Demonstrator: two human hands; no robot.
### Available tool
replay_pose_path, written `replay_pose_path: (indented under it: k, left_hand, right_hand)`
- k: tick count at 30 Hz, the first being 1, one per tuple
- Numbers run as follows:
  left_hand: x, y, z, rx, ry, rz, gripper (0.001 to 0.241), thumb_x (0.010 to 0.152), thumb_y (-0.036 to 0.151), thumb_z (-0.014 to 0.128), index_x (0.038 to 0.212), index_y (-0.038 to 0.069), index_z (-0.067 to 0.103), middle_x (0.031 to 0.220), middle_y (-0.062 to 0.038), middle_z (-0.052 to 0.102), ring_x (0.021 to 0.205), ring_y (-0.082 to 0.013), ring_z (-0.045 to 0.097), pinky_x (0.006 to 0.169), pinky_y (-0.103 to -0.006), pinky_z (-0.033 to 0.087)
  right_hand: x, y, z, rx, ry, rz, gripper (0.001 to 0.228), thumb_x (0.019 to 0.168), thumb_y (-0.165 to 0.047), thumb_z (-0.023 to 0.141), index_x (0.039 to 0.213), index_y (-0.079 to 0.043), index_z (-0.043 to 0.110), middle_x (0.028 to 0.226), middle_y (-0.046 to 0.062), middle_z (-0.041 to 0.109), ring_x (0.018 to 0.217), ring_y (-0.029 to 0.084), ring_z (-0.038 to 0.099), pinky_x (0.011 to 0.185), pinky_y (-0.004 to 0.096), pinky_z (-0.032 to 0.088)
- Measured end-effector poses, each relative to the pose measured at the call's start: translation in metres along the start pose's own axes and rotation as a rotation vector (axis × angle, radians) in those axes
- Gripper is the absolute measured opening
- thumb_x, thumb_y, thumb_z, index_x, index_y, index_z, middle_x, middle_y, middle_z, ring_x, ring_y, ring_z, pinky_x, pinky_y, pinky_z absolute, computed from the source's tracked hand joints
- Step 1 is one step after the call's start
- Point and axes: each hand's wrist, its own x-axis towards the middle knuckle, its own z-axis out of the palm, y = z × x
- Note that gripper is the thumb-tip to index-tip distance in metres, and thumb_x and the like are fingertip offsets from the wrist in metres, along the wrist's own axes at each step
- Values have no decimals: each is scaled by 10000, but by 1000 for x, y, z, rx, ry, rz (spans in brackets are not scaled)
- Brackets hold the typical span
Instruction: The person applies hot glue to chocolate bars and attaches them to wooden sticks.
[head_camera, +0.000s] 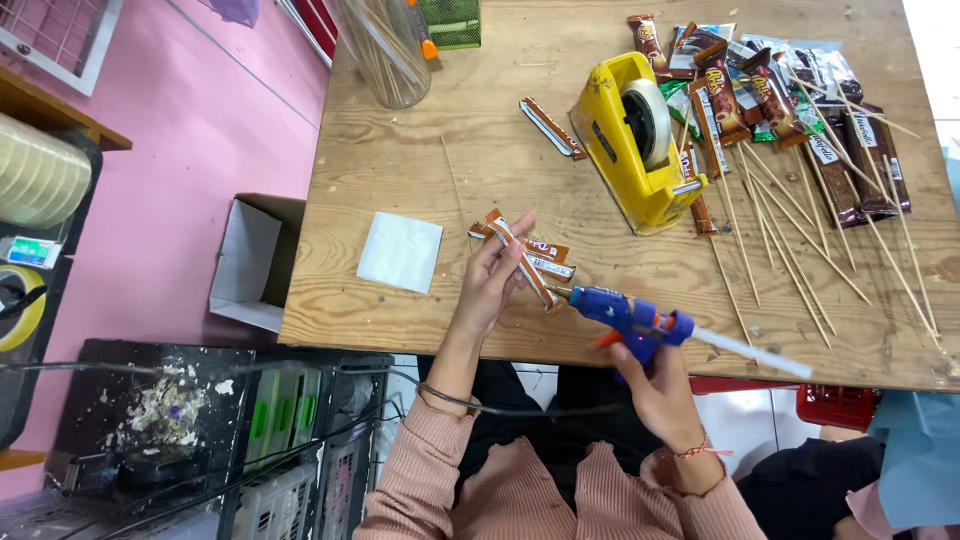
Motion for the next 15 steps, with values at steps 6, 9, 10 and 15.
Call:
replay_pose_path:
  k: [6, 9, 10, 15]
  left_hand:
    - [5, -28, -7, -7, 29, 113, 469, 1002, 272, 680, 1395, 21, 636, 932, -64, 636, 627, -39, 571, 580, -188, 566]
    - [3, -28, -6, -13, 31, 117, 461, 992, 248, 687, 1375, -4, 644, 925, -76, 635, 605, -47, 579, 558, -200, 577]
    - [3, -29, -6, -12, 32, 117, 461, 992, 248, 687, 1375, -4, 644, 925, -76, 635, 605, -47, 579, 558, -200, 577]
    - [1, -27, -6, -17, 22, 120, 460, 994, 258, 688, 1358, -21, 646, 1000, -63, 622, 607, -7, 547, 549, -145, 539]
  right_hand:
    - [8, -30, 3, 120, 11, -214, 116, 957, -75, 627, 1031, -26, 703, 605, 72, 686, 482, 142, 592, 570, 250, 499]
    - [14, 16, -1, 12, 70, -298, 180, 978, -105, 611, 1126, -10, 648, 809, 103, 760, 445, 136, 630, 493, 267, 516]
    - [15, 14, 1, 13, 70, -298, 180, 978, -105, 611, 1126, -10, 648, 809, 103, 760, 445, 136, 630, 493, 267, 516]
    - [15, -11, 15, 69, 89, -363, 548, 1038, -245, 520, 1475, 69, 411, 797, 96, 670, 448, 88, 541, 477, 232, 479]
